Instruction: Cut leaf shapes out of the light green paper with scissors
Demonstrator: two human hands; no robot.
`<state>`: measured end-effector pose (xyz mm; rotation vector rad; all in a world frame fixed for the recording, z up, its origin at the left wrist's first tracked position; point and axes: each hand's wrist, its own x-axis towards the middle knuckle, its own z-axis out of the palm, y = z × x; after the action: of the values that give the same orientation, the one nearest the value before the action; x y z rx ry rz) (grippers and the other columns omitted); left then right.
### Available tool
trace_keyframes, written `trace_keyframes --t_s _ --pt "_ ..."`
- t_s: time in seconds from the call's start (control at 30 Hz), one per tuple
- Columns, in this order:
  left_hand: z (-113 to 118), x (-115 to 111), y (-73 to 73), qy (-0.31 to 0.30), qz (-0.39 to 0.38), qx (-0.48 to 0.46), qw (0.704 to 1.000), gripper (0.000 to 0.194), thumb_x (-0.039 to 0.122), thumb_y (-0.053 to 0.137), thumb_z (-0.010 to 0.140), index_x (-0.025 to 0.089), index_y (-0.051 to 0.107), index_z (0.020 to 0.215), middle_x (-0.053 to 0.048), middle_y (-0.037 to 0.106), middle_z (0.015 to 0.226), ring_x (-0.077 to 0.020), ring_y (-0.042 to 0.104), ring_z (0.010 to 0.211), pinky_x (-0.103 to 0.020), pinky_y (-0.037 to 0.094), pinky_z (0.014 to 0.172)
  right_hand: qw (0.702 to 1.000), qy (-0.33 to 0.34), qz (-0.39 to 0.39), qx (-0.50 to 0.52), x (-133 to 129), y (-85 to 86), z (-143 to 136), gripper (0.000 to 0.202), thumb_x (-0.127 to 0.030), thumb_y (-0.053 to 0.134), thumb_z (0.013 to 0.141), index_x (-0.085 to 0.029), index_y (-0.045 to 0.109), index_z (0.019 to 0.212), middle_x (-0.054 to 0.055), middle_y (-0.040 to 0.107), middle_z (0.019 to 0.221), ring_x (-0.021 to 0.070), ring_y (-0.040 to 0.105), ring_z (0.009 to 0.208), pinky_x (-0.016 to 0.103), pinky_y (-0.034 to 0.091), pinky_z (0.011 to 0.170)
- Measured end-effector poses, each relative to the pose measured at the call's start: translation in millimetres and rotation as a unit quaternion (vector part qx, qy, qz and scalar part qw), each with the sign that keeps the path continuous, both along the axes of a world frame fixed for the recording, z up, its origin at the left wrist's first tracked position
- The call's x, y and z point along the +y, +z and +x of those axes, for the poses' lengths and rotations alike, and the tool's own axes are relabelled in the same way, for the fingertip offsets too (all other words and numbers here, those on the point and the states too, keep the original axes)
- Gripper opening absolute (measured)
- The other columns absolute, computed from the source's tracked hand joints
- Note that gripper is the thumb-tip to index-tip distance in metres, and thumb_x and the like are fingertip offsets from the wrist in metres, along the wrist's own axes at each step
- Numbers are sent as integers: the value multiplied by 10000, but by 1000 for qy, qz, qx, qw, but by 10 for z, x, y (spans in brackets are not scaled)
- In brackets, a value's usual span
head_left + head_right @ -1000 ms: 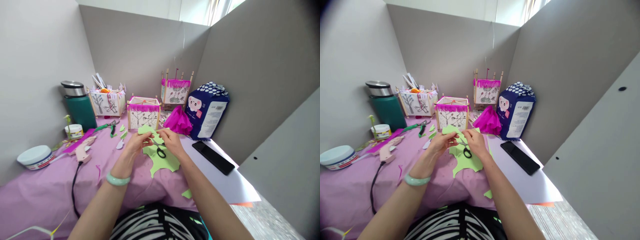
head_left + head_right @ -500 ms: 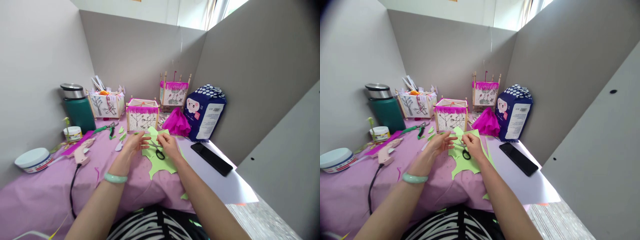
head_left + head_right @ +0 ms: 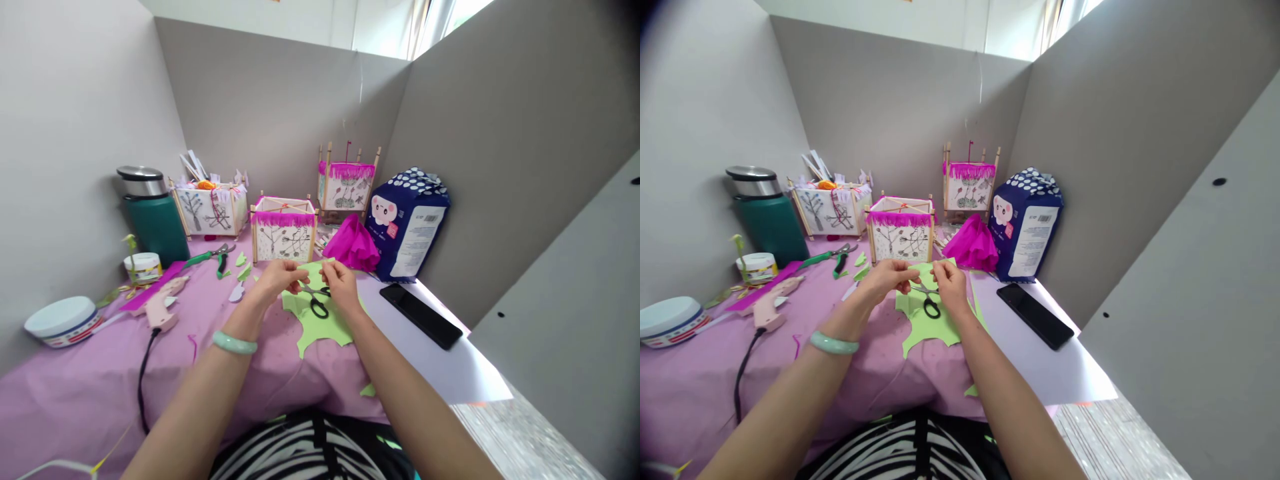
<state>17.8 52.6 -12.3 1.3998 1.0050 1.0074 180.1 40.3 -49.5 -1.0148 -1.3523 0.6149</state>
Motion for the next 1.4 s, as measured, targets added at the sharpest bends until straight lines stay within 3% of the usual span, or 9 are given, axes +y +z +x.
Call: trace_keyframes --t_s 0.13,0.5,0.67,0.77,0.9,1.07,1.2,1.4 --pt "124 13 -1 49 6 -45 998 281 313 790 609 143 570 568 -73 662 572 -117 555 411 -241 445 447 1000 20 -8 14 2 -5 -20 338 -514 492 833 -189 563 770 -21 509 624 118 445 557 232 364 529" --pt "225 17 -149 58 21 -80 995 312 354 800 592 131 590 647 -35 634 597 -122 587 493 -259 487 532 1000 12 22 -2 17 -59 -51 266 -444 583 790 -200 505 716 -53 432 622 109 392 567 229 335 541" --pt "172 -3 -108 -10 -1 -146 989 352 392 773 638 136 621 827 -31 633 765 -140 628 672 -303 522 665 1000 28 4 -5 26 -67 -53 229 -382 550 794 -209 462 672 -63 417 586 107 384 541 229 321 524" --pt "144 -4 -93 -17 -18 -186 982 344 355 777 636 136 624 852 -27 625 817 -134 620 718 -306 511 708 999 34 5 -13 28 -72 -53 189 -328 548 765 -210 453 651 -65 407 577 109 383 543 234 315 527" --pt "138 21 -131 22 -5 -191 981 422 201 821 528 125 633 898 -27 640 821 -121 608 693 -282 481 704 999 39 4 -12 16 -64 -37 128 -257 533 738 -209 454 650 -63 425 582 110 397 552 235 317 534" --pt "173 47 -195 81 21 -169 982 344 238 793 536 129 622 813 9 618 712 -97 564 603 -272 461 667 998 52 -16 -7 8 -56 -43 189 -309 542 752 -215 421 641 -63 461 548 110 424 519 233 341 513" --pt "210 13 -177 57 10 -163 985 297 243 786 528 140 588 723 29 581 647 -99 553 577 -277 466 657 997 58 -41 15 48 -90 -62 203 -388 590 742 -200 514 744 -34 541 634 124 485 564 236 381 515" --pt "216 -50 -130 -18 -2 -117 993 283 301 786 563 133 622 720 13 591 659 -103 545 576 -293 480 664 998 54 -27 20 107 -136 -47 174 -356 585 742 -197 557 806 -43 541 670 114 459 566 226 375 518"
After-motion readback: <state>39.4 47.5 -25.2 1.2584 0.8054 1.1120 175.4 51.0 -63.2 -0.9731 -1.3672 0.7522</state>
